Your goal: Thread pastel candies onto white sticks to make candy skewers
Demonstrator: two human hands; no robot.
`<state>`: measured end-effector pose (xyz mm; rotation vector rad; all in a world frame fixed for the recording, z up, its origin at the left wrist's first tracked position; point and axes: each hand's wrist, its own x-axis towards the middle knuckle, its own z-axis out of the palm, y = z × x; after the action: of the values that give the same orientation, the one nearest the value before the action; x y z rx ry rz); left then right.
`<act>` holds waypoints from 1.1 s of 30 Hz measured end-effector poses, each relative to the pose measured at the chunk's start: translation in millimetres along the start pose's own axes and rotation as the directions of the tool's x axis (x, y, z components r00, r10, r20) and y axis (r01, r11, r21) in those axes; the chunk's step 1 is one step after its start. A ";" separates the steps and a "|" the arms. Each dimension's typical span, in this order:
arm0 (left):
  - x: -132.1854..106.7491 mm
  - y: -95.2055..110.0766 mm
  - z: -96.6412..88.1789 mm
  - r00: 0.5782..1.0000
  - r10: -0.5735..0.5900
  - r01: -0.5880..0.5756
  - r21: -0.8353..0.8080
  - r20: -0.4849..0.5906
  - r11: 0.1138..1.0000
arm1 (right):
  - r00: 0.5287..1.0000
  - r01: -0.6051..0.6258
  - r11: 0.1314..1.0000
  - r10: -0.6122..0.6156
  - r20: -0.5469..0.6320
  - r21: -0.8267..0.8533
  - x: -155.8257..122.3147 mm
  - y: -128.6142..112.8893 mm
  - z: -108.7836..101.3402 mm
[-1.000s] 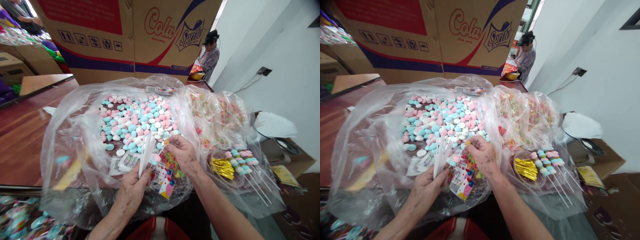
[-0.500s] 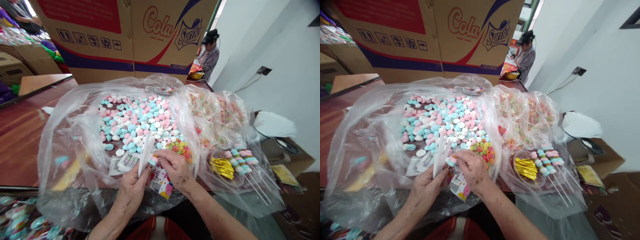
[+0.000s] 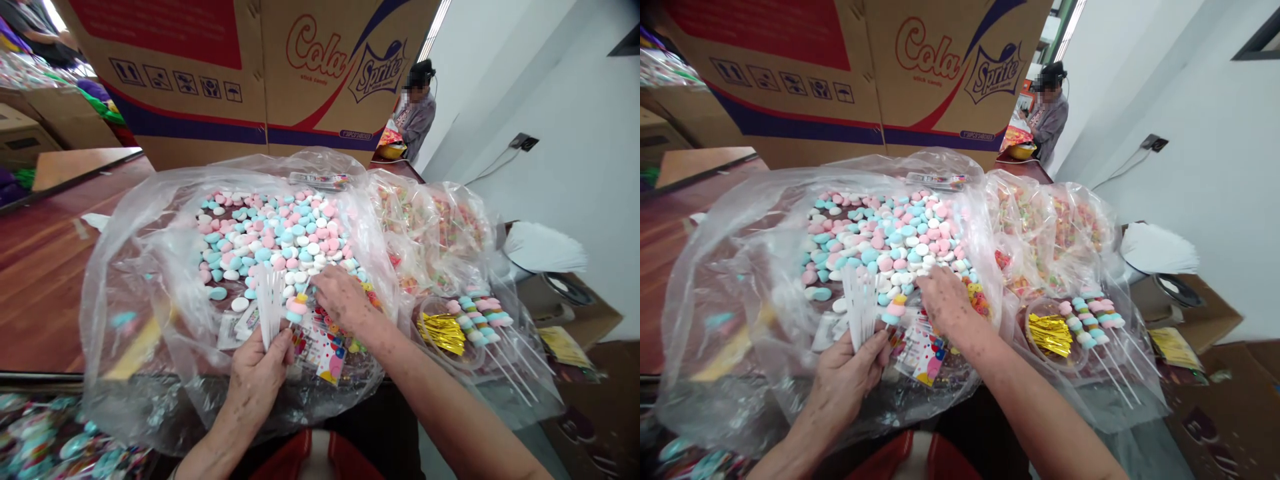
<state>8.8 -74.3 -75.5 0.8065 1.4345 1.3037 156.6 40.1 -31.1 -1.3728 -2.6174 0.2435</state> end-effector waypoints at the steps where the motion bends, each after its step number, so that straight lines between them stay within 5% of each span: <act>1: -0.6 2.0 0.8 1.000 0.004 -0.004 0.008 -0.004 1.000 | 0.999 0.023 0.999 -0.022 0.024 -0.043 1.6 -3.7 3.0; 8: -1.3 3.7 0.3 0.999 0.039 -0.039 0.039 -0.014 0.998 | 0.998 -0.064 0.993 0.066 -0.021 0.102 0.0 14.1 -7.0; 12: 0.4 -3.2 -3.1 0.999 0.025 -0.026 0.048 0.021 0.999 | 0.997 -0.009 0.977 0.024 -0.068 0.213 -6.2 26.4 -10.1; 20: 0.7 -5.4 -4.6 0.999 0.019 -0.021 0.066 0.035 0.998 | 0.983 0.183 0.960 -0.171 0.074 -0.212 -19.5 8.1 -12.4; 26: 1.2 -4.3 -3.8 0.999 0.024 -0.027 0.090 0.029 0.996 | 0.956 0.252 0.935 -0.201 0.214 -0.248 -12.8 13.0 -21.7; 33: 2.7 -6.8 -5.1 0.999 0.027 -0.032 0.121 0.043 0.992 | 0.984 0.083 0.966 -0.041 0.171 -0.245 -12.4 -10.6 -18.1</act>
<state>4.2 -74.7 -83.1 0.9335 1.4850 1.2235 159.3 25.1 -12.1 -1.3960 -2.9067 0.0154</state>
